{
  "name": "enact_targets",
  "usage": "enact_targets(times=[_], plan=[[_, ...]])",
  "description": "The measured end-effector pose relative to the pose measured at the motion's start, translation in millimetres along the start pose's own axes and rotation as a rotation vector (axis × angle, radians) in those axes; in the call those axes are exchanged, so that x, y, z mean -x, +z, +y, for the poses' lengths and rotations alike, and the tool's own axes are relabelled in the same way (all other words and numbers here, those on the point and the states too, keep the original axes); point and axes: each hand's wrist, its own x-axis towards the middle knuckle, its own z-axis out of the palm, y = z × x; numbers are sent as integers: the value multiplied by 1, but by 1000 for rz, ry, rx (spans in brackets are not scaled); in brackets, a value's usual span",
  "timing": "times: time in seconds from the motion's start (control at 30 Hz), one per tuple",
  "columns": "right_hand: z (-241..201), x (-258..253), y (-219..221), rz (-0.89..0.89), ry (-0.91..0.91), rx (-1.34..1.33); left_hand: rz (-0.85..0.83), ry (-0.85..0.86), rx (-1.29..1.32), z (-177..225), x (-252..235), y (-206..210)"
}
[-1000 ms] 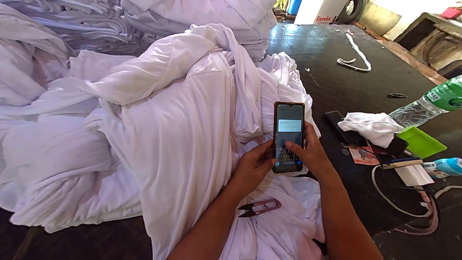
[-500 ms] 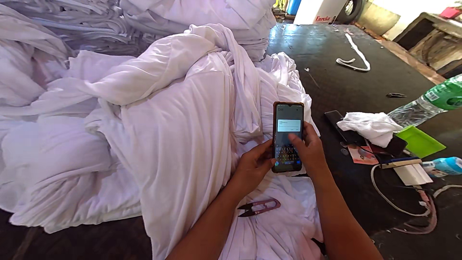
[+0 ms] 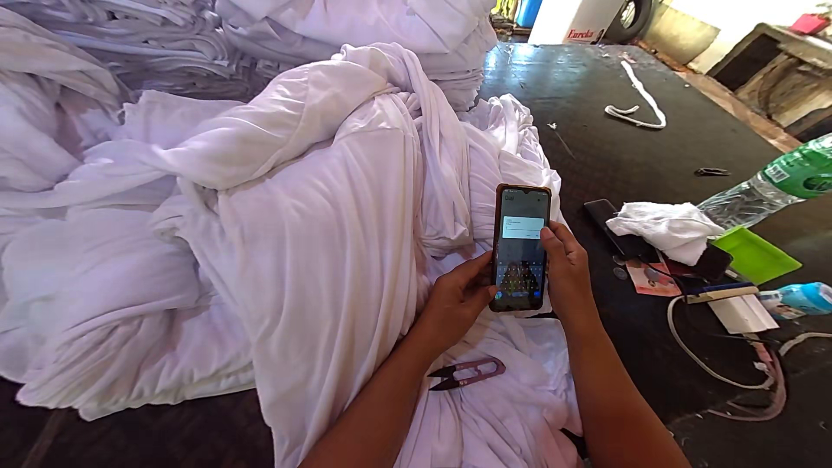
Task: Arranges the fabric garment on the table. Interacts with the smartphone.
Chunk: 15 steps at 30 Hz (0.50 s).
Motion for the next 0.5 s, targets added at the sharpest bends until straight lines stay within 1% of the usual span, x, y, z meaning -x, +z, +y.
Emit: enact_targets(times=[0.5], plan=[[0,0,0,-4,-2,-10,1,-13,-4,0,0,0]])
